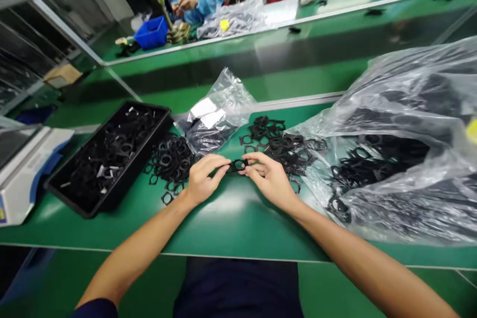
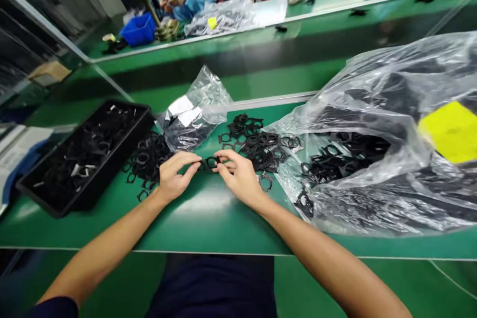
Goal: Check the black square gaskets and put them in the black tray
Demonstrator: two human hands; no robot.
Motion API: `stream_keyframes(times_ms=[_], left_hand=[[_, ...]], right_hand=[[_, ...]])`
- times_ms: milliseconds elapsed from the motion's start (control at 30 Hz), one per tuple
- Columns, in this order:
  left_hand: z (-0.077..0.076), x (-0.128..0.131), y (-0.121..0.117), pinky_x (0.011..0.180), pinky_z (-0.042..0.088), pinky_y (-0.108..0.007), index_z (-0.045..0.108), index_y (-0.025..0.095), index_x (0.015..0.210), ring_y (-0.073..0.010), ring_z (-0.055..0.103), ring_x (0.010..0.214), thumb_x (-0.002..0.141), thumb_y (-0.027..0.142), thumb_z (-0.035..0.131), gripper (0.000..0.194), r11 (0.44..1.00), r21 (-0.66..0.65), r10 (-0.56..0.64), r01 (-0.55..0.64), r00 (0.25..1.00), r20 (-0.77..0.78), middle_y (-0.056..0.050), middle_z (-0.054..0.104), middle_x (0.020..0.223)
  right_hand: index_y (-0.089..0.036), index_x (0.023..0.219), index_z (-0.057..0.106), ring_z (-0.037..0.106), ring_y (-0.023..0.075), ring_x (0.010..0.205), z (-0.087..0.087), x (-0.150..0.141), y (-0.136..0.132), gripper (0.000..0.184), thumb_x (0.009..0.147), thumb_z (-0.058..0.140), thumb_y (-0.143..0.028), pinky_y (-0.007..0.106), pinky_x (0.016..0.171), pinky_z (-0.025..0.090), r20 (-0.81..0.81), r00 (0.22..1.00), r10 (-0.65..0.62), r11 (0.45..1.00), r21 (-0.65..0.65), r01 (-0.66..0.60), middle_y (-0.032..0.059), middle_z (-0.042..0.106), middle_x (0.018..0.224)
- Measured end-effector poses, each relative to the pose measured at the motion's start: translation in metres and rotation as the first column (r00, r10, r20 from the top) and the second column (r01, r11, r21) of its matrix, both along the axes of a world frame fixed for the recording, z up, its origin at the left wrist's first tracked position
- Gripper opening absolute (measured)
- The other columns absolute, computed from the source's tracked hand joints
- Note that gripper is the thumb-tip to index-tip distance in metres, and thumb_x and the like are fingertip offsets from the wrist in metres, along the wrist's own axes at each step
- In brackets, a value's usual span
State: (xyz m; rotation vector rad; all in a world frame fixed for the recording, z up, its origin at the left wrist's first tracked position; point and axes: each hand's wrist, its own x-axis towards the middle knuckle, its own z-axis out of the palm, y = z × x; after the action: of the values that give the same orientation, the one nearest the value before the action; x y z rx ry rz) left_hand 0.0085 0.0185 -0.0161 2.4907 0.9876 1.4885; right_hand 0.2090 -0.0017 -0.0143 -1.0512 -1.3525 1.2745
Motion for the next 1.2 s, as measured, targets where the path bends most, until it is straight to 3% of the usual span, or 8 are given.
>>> stream_keyframes(times_ms=[133,367,633,1200], left_hand=[[-0.0005,-0.0025,-0.0046,0.074,0.057,-0.025,0.072,0.018,0.097,-0.0120,0.068,0.077,0.093,0.019,0.066,0.007,1.000,-0.027,0.017,-0.016,1.000,0.018,-0.004,0.073,0.086],[-0.0053,-0.0013,-0.0049,0.075,0.055,-0.024,0.070,0.017,0.098,-0.0120,0.067,0.080,0.094,0.016,0.064,0.007,0.994,-0.095,-0.053,0.056,0.998,0.037,-0.004,0.072,0.087],[-0.0094,-0.0040,-0.0032,0.075,0.053,-0.026,0.072,0.020,0.095,-0.0126,0.065,0.079,0.098,0.019,0.056,0.016,0.989,-0.138,-0.047,0.048,0.999,0.007,-0.004,0.069,0.086],[-0.0067,-0.0039,-0.0040,0.072,0.053,-0.023,0.070,0.016,0.093,-0.0111,0.065,0.076,0.096,0.015,0.060,0.010,0.988,-0.142,-0.064,0.067,0.998,0.028,-0.004,0.068,0.084]], right_hand=[[-0.022,0.113,0.063,0.076,0.0167,0.084,0.0001,-0.0005,-0.0015,0.027,0.087,0.065,-0.025,0.033,0.084,0.064,-0.018,0.999,0.034,0.995,-0.095,-0.036,0.0042,0.067,0.100],[-0.024,0.119,0.065,0.075,0.0160,0.088,0.0029,-0.0001,-0.0035,0.033,0.088,0.071,-0.033,0.031,0.085,0.063,-0.006,0.989,0.151,0.979,-0.137,-0.150,0.0050,0.073,0.104],[-0.024,0.130,0.064,0.076,0.0189,0.091,-0.0001,-0.0017,-0.0047,0.048,0.087,0.074,-0.044,0.040,0.095,0.062,0.043,0.968,0.247,0.960,-0.147,-0.238,0.0072,0.075,0.110],[-0.023,0.122,0.064,0.076,0.0185,0.092,0.0023,-0.0048,-0.0080,0.041,0.088,0.073,-0.044,0.039,0.099,0.061,0.098,0.974,0.202,0.976,-0.108,-0.192,0.0069,0.074,0.110]])
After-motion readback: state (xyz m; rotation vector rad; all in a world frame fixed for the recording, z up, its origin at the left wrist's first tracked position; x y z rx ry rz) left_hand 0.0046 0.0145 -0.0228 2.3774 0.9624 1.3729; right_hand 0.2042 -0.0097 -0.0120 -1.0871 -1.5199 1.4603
